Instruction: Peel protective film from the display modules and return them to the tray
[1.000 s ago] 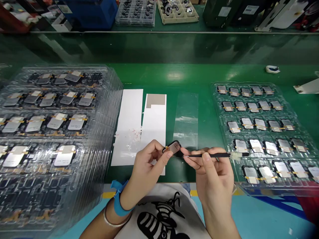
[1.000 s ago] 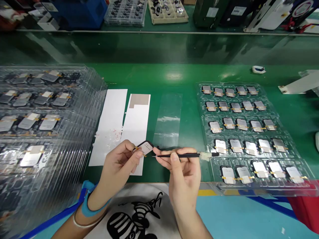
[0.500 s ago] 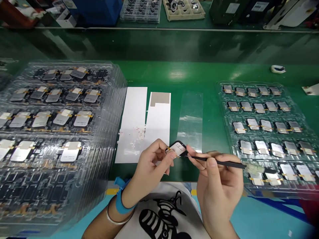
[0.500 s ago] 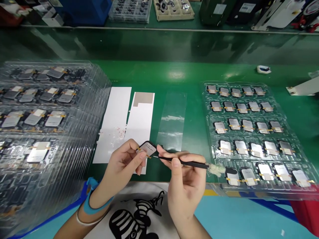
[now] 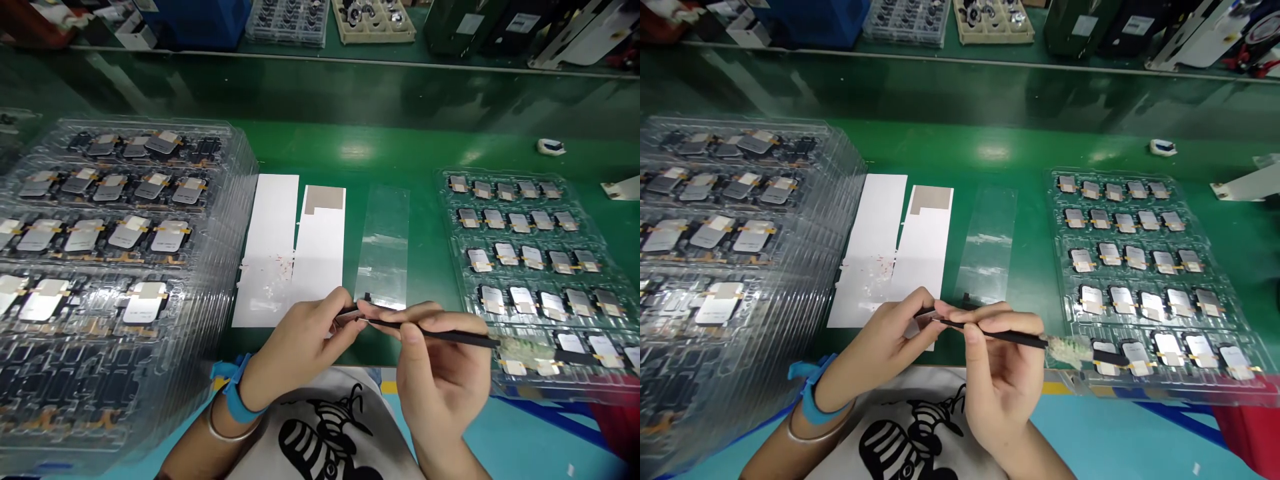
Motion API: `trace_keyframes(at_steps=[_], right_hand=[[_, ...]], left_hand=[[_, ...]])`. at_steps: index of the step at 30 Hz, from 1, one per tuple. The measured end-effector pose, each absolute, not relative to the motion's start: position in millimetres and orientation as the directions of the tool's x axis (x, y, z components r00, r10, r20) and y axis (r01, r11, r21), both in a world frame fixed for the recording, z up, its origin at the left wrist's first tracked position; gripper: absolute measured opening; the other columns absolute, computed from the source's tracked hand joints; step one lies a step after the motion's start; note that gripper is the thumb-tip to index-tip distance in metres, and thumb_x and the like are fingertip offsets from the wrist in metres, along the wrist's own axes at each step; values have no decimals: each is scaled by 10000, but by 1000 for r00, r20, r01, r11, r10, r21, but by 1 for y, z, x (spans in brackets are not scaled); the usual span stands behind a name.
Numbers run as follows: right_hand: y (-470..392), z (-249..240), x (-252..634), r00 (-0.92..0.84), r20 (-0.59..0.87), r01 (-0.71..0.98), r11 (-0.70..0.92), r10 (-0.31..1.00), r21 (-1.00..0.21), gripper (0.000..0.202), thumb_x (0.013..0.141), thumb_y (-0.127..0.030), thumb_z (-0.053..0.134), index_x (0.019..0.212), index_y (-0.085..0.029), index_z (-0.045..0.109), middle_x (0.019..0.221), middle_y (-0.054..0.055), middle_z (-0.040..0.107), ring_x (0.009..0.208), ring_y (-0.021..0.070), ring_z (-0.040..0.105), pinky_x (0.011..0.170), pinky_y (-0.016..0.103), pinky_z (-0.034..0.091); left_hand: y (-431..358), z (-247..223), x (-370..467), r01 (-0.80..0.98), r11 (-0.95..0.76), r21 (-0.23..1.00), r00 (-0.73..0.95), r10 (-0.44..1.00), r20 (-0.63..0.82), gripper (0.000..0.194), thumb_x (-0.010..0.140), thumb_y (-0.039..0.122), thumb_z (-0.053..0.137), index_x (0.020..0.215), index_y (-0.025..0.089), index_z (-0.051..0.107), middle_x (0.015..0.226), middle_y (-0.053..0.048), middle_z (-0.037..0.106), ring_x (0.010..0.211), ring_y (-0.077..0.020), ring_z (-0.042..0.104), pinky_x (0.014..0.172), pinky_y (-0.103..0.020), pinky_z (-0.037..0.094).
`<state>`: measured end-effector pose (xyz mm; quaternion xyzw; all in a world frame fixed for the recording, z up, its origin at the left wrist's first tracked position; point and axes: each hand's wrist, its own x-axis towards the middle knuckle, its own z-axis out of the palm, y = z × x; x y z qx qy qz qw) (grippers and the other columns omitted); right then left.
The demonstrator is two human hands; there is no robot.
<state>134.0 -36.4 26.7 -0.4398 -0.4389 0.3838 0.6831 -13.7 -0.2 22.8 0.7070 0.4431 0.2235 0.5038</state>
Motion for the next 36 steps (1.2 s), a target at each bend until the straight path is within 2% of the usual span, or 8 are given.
trace_keyframes(at_steps=[4,8,11,13,16,19,27,36], right_hand=[[-35,26,131,334,268,-107,319,904,-942,181,940,-49,525,1008,-217,523,883,14,647,898,184,715,771,380,662],[-35,26,127,354,275,-60,315,894,-947,161,941,-60,536,999,-209,518,878,23,648,917,190,709,769,368,658],[-36,25,122,362,332,1,355,871,-935,184,931,-51,538,1015,-213,513,898,34,656,931,197,705,745,359,659],[-37,24,118,369,380,38,395,848,-918,211,921,-34,535,1027,-215,510,909,39,661,919,195,703,727,357,662],[-36,22,112,385,429,75,436,817,-897,233,906,-17,537,1028,-213,509,903,36,659,885,187,699,757,396,664],[-36,21,110,381,443,91,444,811,-891,232,899,-13,542,1020,-208,511,896,25,650,861,177,696,814,439,657],[-36,17,111,363,444,97,441,819,-892,231,902,-17,550,1020,-212,511,906,24,658,883,187,703,857,500,645],[-35,15,111,366,452,110,445,813,-889,243,891,-1,550,1018,-206,520,892,21,651,880,187,702,853,480,651]], left_hand=[[-1,18,-13,463,-206,862,476,878,-46,98,992,247,474,903,208,461,615,67,494,502,-109,435,492,-222,275],[-4,16,-10,429,-163,888,431,901,-43,52,990,239,490,1023,206,512,703,47,602,508,-98,469,503,-210,331],[-5,17,-8,411,-154,898,414,910,-34,228,986,181,478,1187,231,572,833,19,691,564,-101,544,559,-211,411],[-6,18,-7,401,-173,900,406,914,-6,328,990,149,448,1280,239,574,925,-9,718,681,-125,623,647,-227,474],[-7,18,-7,383,-184,905,396,918,19,423,999,150,417,1409,217,494,1088,-60,712,926,-182,670,820,-291,522],[-9,18,-8,363,-190,912,406,913,29,482,1005,179,392,1486,208,402,1128,-81,689,944,-203,662,838,-330,532],[-9,19,-12,332,-196,923,426,904,39,505,1020,243,340,1525,231,356,1069,-77,642,863,-209,606,936,-408,505],[-8,17,-12,316,-181,931,434,901,29,509,1031,246,314,1540,236,326,1104,-76,626,886,-205,580,963,-426,482]])
